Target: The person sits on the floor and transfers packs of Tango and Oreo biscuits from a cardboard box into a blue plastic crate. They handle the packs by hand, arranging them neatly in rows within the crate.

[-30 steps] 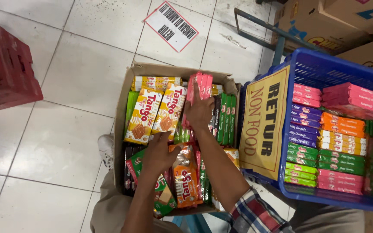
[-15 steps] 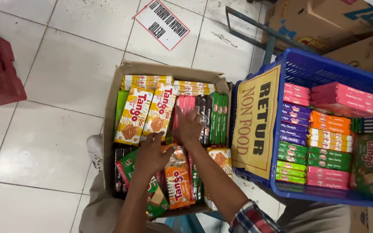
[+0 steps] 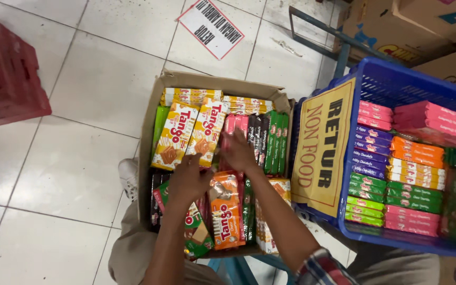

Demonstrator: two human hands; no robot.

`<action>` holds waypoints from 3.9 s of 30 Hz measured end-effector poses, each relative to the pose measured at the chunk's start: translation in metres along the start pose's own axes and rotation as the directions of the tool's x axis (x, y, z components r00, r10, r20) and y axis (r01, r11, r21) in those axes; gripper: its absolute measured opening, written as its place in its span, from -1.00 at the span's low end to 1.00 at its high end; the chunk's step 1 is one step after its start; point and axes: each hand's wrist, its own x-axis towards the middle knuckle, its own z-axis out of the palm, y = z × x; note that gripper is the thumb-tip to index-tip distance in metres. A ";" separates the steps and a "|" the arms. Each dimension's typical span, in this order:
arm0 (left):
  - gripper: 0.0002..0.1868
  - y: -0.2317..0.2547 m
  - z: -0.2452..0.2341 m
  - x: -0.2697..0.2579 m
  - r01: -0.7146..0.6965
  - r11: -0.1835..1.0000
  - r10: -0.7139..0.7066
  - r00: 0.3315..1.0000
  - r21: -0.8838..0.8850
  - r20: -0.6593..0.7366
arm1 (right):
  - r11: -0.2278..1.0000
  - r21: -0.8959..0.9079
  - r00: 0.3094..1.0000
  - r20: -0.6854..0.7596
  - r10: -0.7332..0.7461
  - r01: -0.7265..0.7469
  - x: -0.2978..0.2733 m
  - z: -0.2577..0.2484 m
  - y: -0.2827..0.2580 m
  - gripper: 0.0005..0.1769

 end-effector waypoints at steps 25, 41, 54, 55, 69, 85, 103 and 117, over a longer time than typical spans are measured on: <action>-0.40 -0.008 0.011 0.003 0.034 0.998 -0.031 0.997 0.061 -0.064 | 0.991 0.121 0.988 -0.135 0.074 -0.058 -0.214 0.065 -0.019 0.24; -0.26 -0.023 -0.045 -0.036 0.240 0.968 -0.246 0.963 -0.072 -0.108 | 0.933 0.216 0.957 0.041 0.286 -0.288 0.051 0.058 -0.064 0.21; -0.22 -0.012 -0.054 -0.037 0.188 0.958 -0.216 0.970 -0.218 -0.112 | 0.813 0.517 0.911 -0.137 0.389 -0.269 0.067 0.033 -0.092 0.59; -0.22 -0.013 -0.053 -0.036 0.191 0.957 -0.218 0.970 -0.218 -0.110 | 0.812 0.516 0.911 -0.134 0.389 -0.271 0.065 0.034 -0.088 0.59; -0.23 -0.010 -0.055 -0.033 0.183 0.949 -0.222 0.966 -0.256 -0.132 | 0.680 0.731 0.928 -0.220 0.301 -0.047 0.082 0.047 -0.053 0.02; -0.23 -0.022 -0.023 -0.019 0.115 0.978 -0.151 0.967 -0.176 -0.207 | 0.959 -0.179 0.945 0.204 0.257 -0.222 0.008 0.023 -0.081 0.30; -0.26 -0.016 -0.029 -0.017 0.112 0.986 -0.136 0.970 -0.127 -0.202 | 0.621 -0.735 0.957 0.138 -0.256 0.272 0.048 0.015 -0.079 -0.26; -0.24 -0.025 -0.014 -0.014 0.149 0.986 -0.124 0.958 0.078 -0.257 | 0.720 -0.612 0.944 0.253 -0.212 0.326 0.012 0.025 -0.082 -0.43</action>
